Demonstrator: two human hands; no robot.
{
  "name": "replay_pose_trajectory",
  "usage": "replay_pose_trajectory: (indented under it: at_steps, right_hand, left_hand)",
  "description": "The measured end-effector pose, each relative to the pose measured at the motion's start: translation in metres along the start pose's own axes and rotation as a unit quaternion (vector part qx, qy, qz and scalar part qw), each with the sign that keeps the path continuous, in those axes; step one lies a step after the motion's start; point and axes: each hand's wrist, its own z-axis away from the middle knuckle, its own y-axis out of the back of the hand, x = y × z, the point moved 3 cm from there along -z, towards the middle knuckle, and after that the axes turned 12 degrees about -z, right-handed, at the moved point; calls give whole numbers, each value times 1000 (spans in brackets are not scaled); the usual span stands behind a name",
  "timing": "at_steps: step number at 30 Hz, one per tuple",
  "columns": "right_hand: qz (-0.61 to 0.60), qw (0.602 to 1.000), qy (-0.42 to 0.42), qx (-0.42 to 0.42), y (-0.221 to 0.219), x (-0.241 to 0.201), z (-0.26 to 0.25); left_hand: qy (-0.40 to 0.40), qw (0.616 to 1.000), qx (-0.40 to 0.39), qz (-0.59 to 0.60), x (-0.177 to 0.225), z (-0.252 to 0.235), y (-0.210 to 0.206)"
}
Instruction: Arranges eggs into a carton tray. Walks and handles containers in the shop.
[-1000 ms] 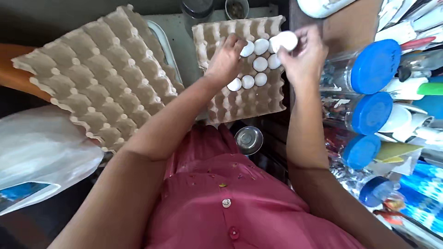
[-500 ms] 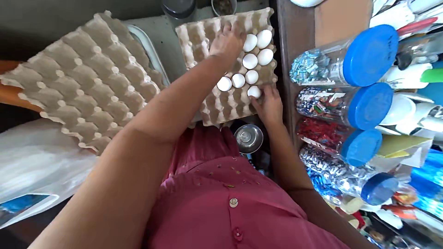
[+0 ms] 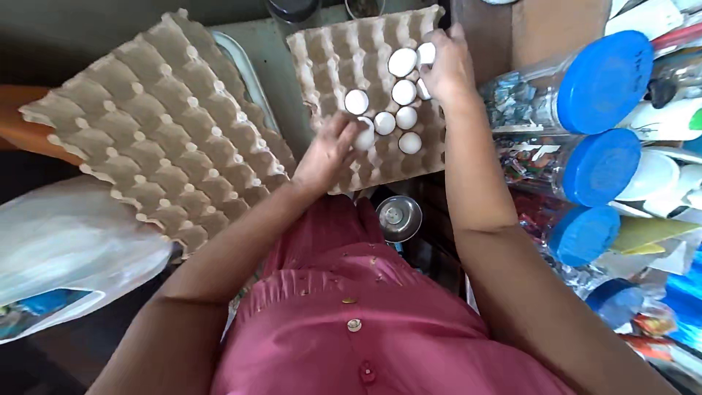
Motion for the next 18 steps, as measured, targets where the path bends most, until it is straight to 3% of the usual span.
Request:
replay_pose_trajectory:
  at_steps: [6,14,18]
  right_hand:
    - [-4,1000,14,22,-1,2,-3]
    - [-42,990,87,98,15,-9,35]
    - [-29,993,114,19,0,-33,67]
  left_hand:
    - [-41,998,-41,-40,-2,24,-48]
    - [-30,991,-60,-119,0,8,-63]
    - [-27,988,-64,-136,2,9,-62]
